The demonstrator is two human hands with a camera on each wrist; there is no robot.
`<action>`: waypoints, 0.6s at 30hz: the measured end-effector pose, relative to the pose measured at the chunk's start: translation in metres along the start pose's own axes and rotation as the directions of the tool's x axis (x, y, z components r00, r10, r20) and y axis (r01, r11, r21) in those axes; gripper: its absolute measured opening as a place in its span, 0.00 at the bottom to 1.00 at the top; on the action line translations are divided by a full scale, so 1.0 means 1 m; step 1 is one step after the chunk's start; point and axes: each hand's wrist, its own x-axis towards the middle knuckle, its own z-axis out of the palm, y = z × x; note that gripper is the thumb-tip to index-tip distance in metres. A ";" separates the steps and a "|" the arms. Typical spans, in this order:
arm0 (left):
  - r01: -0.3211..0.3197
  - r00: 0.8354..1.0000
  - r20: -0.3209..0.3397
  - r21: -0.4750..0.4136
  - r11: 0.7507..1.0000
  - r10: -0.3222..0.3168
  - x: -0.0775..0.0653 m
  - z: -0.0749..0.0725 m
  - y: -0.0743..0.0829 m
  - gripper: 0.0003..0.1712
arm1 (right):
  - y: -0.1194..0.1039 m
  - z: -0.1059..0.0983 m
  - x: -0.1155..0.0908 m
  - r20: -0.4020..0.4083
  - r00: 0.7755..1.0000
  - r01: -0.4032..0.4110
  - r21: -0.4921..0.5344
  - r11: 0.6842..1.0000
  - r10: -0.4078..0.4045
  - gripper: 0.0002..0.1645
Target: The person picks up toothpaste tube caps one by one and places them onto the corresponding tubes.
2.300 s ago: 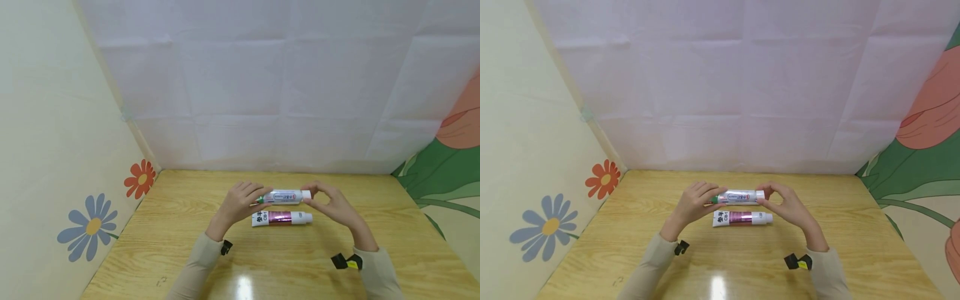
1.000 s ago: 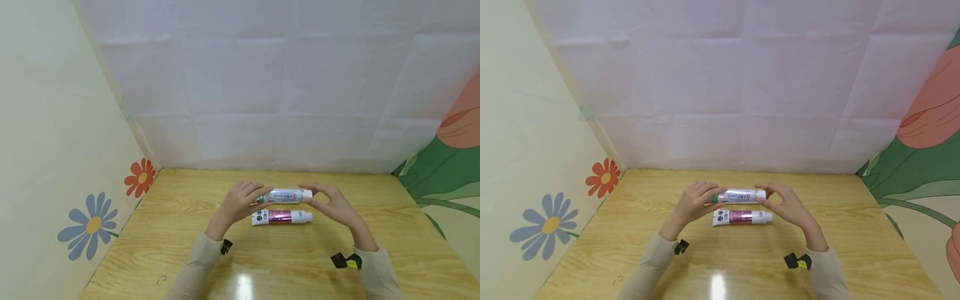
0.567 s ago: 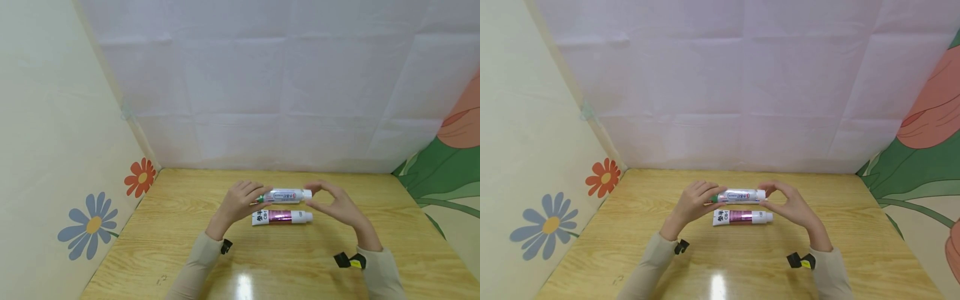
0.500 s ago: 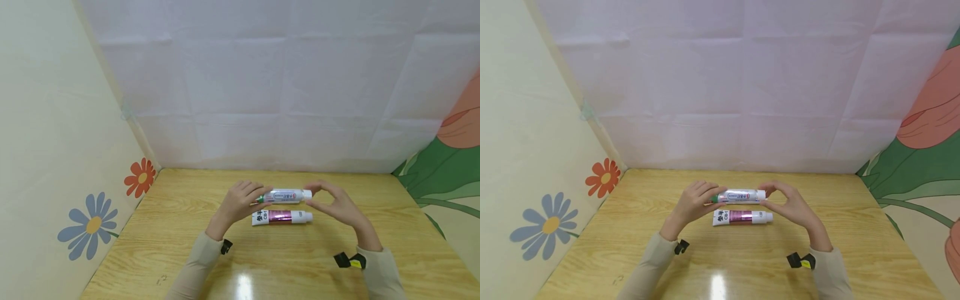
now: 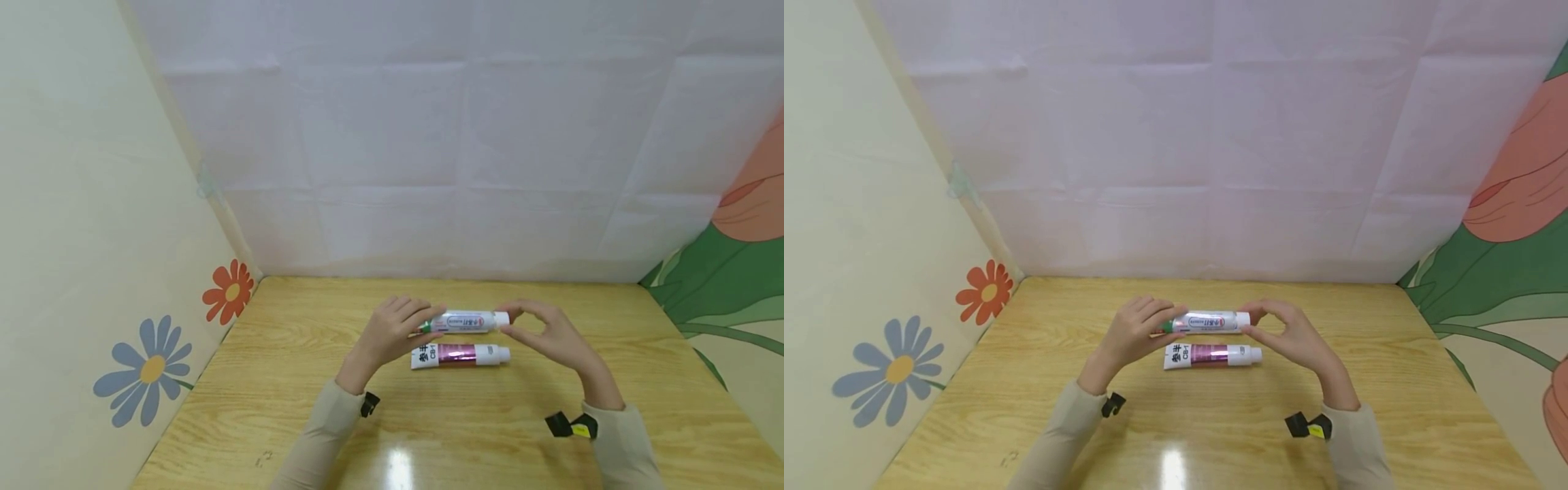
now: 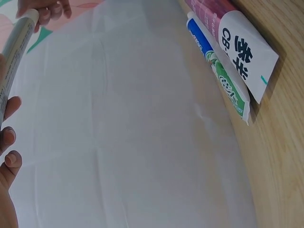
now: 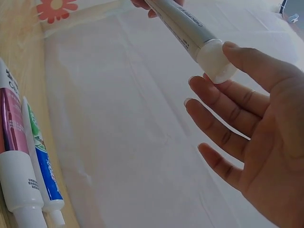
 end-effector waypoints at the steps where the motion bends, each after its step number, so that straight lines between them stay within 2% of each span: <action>1: 0.000 1.000 -0.002 -0.001 1.000 0.000 0.000 0.000 0.000 0.29 | 0.003 0.001 -0.001 -0.002 1.000 -0.002 -0.005 1.000 0.002 0.15; 8: 0.002 1.000 0.010 -0.015 1.000 -0.002 -0.001 0.000 0.000 0.31 | 0.027 0.006 -0.004 -0.008 1.000 -0.011 -0.043 0.999 0.011 0.15; 14: 0.004 1.000 0.020 -0.012 1.000 -0.004 -0.001 -0.001 0.001 0.26 | 0.030 0.006 -0.004 -0.001 1.000 -0.011 -0.043 0.999 0.010 0.11; 18: 0.005 1.000 0.028 -0.007 1.000 -0.005 -0.002 -0.001 0.002 0.26 | 0.029 0.005 -0.003 0.008 1.000 -0.009 -0.048 0.999 0.009 0.09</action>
